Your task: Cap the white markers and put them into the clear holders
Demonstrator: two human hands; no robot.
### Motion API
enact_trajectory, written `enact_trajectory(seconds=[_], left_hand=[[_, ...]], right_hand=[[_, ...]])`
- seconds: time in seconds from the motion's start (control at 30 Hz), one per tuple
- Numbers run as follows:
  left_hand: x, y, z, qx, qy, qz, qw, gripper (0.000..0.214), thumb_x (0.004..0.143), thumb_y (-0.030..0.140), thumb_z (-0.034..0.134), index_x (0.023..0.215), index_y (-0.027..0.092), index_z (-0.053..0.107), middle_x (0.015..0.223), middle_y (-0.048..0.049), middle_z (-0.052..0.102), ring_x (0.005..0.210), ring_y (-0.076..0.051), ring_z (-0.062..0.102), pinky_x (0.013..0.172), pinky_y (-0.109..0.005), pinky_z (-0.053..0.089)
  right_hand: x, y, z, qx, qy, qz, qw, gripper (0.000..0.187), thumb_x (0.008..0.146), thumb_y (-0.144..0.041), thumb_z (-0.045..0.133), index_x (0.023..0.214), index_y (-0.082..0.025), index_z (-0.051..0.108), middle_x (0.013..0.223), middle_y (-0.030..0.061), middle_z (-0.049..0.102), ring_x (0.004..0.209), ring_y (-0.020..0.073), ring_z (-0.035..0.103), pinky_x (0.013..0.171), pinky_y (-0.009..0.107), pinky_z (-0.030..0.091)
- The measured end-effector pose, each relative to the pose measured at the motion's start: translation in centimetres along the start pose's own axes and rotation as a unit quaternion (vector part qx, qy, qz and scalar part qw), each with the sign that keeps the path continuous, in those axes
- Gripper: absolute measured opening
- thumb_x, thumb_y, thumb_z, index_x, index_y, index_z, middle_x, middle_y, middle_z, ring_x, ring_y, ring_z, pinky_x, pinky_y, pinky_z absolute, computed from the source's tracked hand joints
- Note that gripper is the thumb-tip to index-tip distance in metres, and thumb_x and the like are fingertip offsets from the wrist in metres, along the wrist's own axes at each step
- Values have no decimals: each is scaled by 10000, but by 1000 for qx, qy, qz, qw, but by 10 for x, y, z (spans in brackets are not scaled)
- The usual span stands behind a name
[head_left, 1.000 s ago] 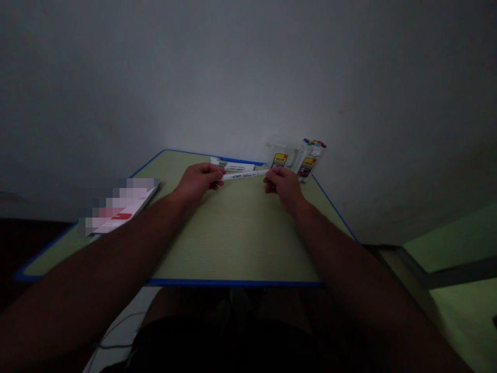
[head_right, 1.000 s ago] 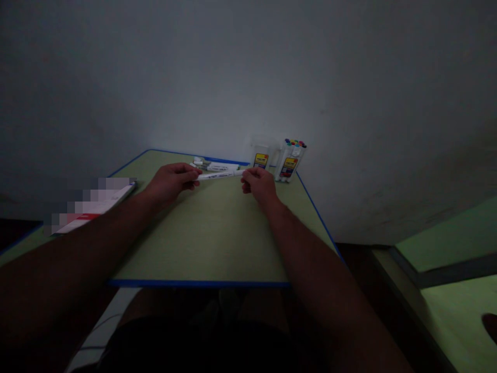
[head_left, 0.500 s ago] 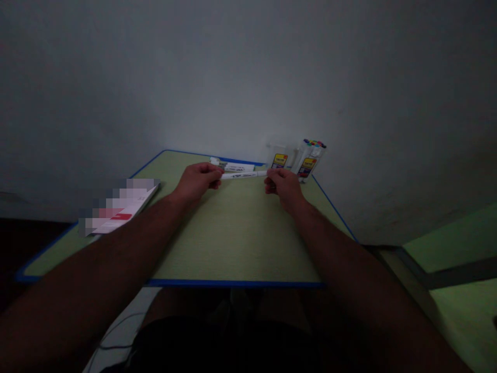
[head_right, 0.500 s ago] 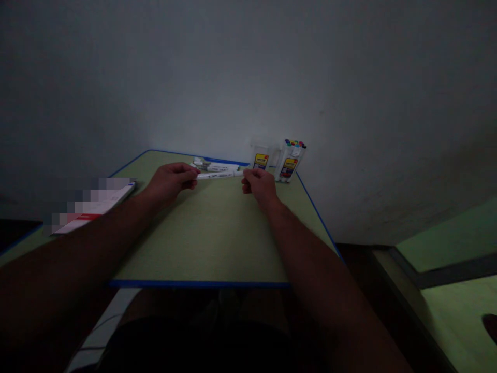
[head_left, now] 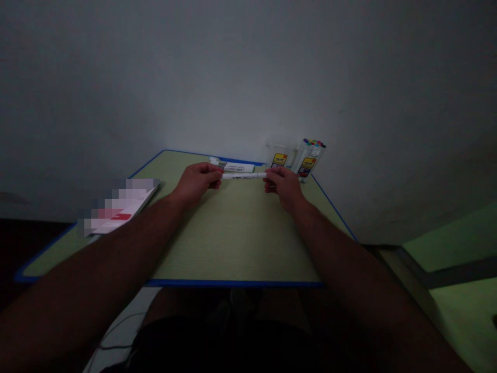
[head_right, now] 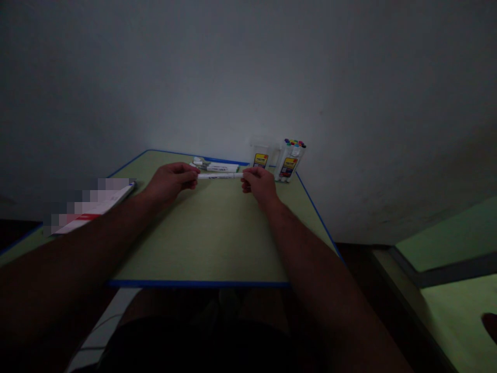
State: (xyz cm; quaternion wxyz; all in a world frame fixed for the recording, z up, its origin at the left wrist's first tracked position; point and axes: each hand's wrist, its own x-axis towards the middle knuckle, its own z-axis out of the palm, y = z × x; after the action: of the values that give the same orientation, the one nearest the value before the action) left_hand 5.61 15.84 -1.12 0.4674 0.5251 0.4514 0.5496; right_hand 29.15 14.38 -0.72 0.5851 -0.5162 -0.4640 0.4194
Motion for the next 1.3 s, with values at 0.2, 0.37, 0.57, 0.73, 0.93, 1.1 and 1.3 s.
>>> enact_trajectory(seconds=[0.2, 0.37, 0.57, 0.73, 0.93, 1.1, 1.3], left_hand=[[0, 0, 0, -11, -6, 6, 1000, 87, 694, 84, 731, 762, 127, 700, 598, -16, 643, 533, -120, 582, 597, -281, 516], [0, 0, 0, -7, -2, 2, 1000, 88, 693, 84, 733, 766, 122, 703, 583, -15, 647, 526, -119, 585, 588, -271, 512], [0, 0, 1, 1, 3, 9, 1000, 77, 704, 68, 736, 729, 131, 699, 578, -12, 650, 522, -114, 585, 604, -268, 530], [0, 0, 1, -7, 10, 5, 1000, 142, 666, 23, 749, 727, 137, 689, 629, -13, 679, 572, -129, 641, 667, -289, 568], [0, -2, 0, -6, 6, 22, 1000, 164, 638, 33, 761, 732, 146, 688, 659, -13, 693, 615, -143, 666, 707, -310, 582], [1, -2, -2, 25, 11, 37, 999, 187, 598, 56, 791, 734, 144, 699, 673, -10, 688, 642, -139, 658, 741, -315, 579], [-2, -1, -1, 7, -12, 20, 1000, 222, 614, 90, 809, 762, 146, 653, 679, -20, 692, 642, -147, 663, 715, -316, 576]], right_hand=[[1, 2, -2, 14, -16, -24, 999, 125, 732, -98, 668, 814, -189, 644, 659, -49, 642, 515, 92, 594, 458, 216, 520], [4, 7, -3, 15, -27, -38, 999, 165, 700, -102, 670, 831, -198, 642, 665, -57, 620, 534, 94, 594, 473, 220, 530], [3, 6, -2, 29, -38, -33, 998, 182, 724, -71, 674, 850, -196, 633, 701, -49, 629, 568, 94, 609, 505, 227, 565], [0, 2, 0, 9, -26, 24, 999, 78, 862, -119, 667, 816, -165, 625, 660, -33, 611, 510, 93, 596, 461, 243, 576], [-2, 2, 0, -49, -51, 56, 996, 192, 933, -182, 647, 745, -150, 622, 611, -1, 642, 440, 101, 579, 412, 240, 552], [0, 4, -2, -32, -49, 27, 998, 195, 871, -220, 736, 720, -159, 630, 581, -13, 646, 416, 88, 557, 414, 218, 542], [3, 7, -3, 10, -31, -6, 999, 198, 785, -234, 818, 753, -169, 633, 563, -47, 608, 462, 93, 590, 493, 236, 590]])
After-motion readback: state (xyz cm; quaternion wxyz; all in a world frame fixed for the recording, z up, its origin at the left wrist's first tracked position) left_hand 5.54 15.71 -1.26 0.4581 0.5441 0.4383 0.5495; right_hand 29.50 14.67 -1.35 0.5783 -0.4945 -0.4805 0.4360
